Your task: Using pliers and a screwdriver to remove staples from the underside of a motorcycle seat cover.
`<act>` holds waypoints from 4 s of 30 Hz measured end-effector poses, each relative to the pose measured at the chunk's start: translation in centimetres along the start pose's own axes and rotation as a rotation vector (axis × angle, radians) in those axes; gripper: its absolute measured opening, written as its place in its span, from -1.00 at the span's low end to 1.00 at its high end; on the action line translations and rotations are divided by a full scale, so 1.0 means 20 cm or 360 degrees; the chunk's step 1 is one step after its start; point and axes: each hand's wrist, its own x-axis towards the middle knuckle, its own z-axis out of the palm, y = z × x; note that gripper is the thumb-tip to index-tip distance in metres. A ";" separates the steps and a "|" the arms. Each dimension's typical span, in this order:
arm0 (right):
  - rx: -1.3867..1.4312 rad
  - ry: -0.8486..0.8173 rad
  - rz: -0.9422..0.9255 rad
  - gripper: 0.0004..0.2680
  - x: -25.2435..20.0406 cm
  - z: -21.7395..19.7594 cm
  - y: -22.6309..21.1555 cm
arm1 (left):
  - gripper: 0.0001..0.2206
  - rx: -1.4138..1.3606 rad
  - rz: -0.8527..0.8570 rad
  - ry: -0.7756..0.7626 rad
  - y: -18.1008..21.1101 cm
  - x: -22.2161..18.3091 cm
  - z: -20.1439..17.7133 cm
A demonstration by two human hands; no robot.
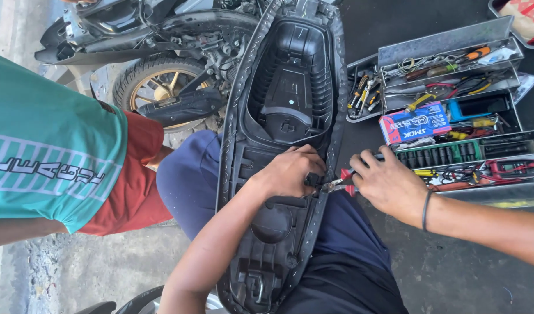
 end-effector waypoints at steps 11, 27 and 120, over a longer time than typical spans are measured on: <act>0.1616 0.0000 0.0169 -0.60 -0.13 0.40 0.10 | -0.60 -0.0013 0.0010 0.0060 -0.01 -0.06 -0.02; 0.0328 -0.0178 0.0079 -0.80 -0.17 0.11 -0.08 | -0.70 -0.0065 0.0159 -0.0053 0.00 -0.01 0.04; 0.1732 0.1091 -0.0091 -0.72 -0.21 0.76 -0.37 | -0.90 -0.0097 0.0157 -0.0064 0.06 -0.05 0.09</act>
